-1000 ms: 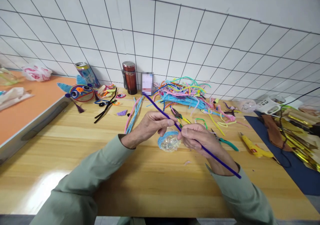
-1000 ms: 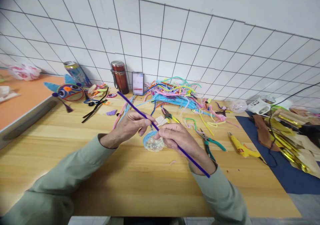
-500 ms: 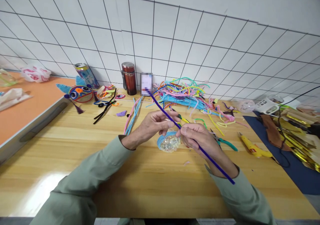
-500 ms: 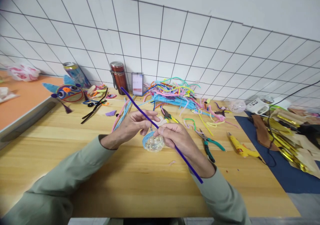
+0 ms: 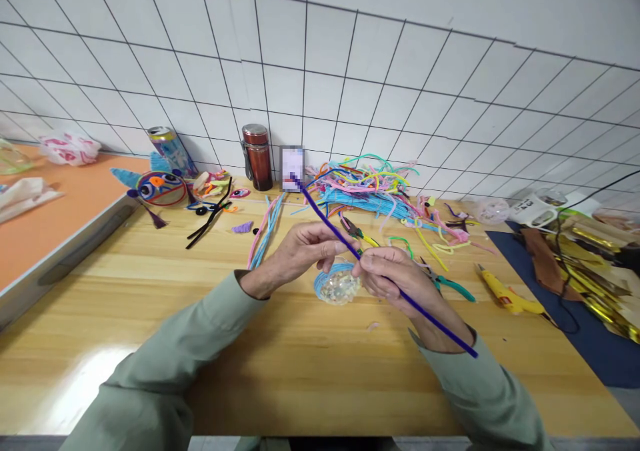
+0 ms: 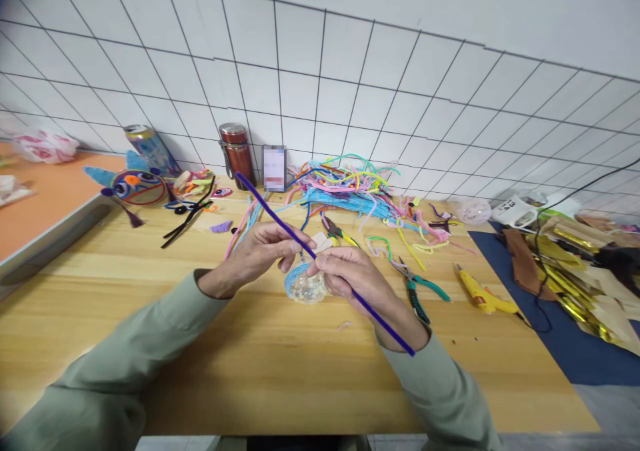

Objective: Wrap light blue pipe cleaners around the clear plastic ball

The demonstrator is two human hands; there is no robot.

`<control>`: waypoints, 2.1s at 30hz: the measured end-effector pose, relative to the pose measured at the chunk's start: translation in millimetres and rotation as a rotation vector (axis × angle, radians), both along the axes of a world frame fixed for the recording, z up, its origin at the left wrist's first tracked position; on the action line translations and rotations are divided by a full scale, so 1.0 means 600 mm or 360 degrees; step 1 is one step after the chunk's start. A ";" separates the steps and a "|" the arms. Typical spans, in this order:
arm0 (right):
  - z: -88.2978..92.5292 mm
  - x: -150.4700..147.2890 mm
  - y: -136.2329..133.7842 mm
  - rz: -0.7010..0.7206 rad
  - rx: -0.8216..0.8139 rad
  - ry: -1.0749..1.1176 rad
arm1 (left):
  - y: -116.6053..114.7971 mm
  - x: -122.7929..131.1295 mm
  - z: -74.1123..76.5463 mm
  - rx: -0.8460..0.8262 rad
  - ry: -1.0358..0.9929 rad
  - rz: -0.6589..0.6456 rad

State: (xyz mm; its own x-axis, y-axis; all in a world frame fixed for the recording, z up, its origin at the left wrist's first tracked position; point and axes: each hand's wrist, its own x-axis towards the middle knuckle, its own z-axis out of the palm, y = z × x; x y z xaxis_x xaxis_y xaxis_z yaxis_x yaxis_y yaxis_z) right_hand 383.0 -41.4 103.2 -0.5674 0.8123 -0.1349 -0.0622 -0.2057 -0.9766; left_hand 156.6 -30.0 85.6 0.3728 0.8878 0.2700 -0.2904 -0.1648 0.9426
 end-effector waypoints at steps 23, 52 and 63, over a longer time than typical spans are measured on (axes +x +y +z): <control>0.014 -0.002 -0.005 -0.0136 0.0357 -0.0315 | 0.010 0.001 0.013 -0.0180 -0.0306 0.0453; 0.012 -0.005 -0.006 -0.0215 0.0639 -0.0546 | 0.004 0.008 0.007 -0.0381 -0.0341 0.0306; 0.005 0.004 -0.009 0.0139 0.0534 -0.0371 | 0.009 0.007 0.004 -0.0717 -0.0570 0.0107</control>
State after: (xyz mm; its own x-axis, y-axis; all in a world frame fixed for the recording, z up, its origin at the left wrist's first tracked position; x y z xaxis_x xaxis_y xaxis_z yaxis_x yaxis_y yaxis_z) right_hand 385.6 -47.0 106.1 -0.6217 0.7833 -0.0043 0.1723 0.1314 -0.9762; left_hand 160.8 -24.8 88.2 0.2663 0.9630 -0.0410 -0.6072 0.2006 0.7688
